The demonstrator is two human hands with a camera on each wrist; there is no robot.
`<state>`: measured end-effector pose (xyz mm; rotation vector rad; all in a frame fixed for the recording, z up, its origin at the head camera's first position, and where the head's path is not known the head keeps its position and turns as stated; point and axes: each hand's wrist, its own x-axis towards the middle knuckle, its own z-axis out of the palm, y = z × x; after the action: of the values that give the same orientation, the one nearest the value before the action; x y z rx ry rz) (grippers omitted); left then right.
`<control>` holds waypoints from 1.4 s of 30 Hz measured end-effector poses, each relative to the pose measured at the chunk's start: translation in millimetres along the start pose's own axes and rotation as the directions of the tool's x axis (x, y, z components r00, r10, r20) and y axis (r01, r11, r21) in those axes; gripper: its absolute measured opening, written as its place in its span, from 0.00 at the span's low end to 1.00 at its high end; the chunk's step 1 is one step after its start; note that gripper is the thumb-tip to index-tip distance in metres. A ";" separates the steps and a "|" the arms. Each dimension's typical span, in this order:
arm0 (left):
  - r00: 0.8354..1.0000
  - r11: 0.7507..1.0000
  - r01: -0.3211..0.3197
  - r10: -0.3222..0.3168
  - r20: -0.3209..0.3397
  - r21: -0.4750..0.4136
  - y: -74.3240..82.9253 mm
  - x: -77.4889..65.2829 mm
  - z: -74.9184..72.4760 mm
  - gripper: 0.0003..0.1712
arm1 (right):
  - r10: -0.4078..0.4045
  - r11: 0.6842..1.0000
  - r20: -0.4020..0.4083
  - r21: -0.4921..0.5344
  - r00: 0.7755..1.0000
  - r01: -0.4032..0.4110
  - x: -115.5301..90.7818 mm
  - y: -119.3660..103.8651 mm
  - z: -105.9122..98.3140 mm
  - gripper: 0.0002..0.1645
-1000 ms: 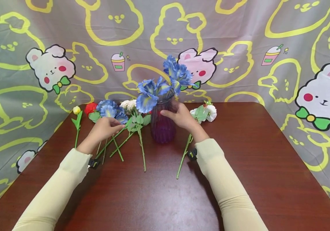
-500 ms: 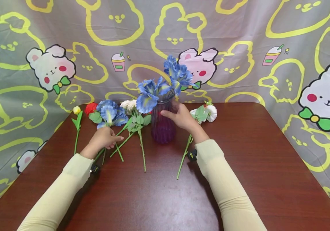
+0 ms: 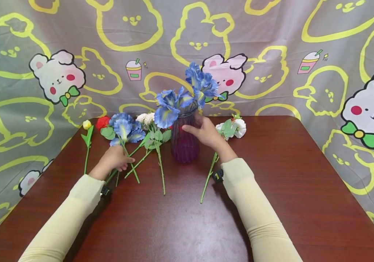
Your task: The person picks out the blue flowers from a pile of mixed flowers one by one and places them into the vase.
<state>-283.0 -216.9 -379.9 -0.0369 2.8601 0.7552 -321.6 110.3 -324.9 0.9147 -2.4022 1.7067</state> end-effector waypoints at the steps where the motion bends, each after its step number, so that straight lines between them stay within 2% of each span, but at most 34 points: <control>1: 1.000 1.000 0.008 -0.008 0.001 -0.007 0.1 -0.1 -0.2 0.15 | -0.001 1.000 0.000 -0.001 1.000 0.001 0.1 0.5 -0.1 0.29; 4: 1.000 0.999 0.031 -0.031 0.004 -0.030 0.6 -0.4 -1.4 0.13 | -0.009 1.000 0.006 0.003 1.000 0.009 0.4 2.5 -0.6 0.31; 9: 0.998 0.997 0.058 -0.057 0.009 -0.056 0.6 -1.5 -5.4 0.12 | 0.000 1.000 -0.005 -0.005 1.000 0.000 5.8 20.2 -1.2 0.32; 14: 0.996 0.984 0.089 -0.085 0.030 -0.152 0.0 -5.9 -11.1 0.10 | 0.001 1.000 -0.023 -0.021 1.000 -0.001 8.6 30.0 -1.1 0.31; 22: 0.995 0.974 0.097 -0.098 0.004 -0.207 -2.4 -11.8 -16.8 0.10 | -0.003 1.000 -0.010 -0.005 1.000 0.003 0.3 0.4 0.0 0.27; 26: 0.996 0.972 0.074 -0.083 -0.029 -0.221 -5.0 -12.5 -19.4 0.11 | -0.016 1.000 -0.018 0.008 1.000 0.016 0.8 3.2 -0.5 0.27; 33: 0.998 0.983 0.022 -0.034 -0.057 -0.184 -9.9 -17.8 -28.2 0.13 | -0.003 1.000 -0.028 0.003 1.000 0.003 7.8 29.5 -1.9 0.31; 37: 0.997 0.987 0.028 -0.038 -0.060 -0.159 -17.0 -21.8 -36.9 0.13 | 0.005 1.000 -0.033 -0.002 0.999 -0.005 8.2 32.6 -1.2 0.31; 42: 0.999 0.992 0.041 -0.045 -0.025 -0.123 -31.3 -26.5 -47.9 0.14 | 0.018 1.000 -0.023 -0.008 1.000 -0.018 7.3 29.0 -1.1 0.32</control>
<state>-262.9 -268.3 -349.5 -0.1263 2.8253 0.9272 -342.2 114.2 -346.2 0.8704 -2.4091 1.7023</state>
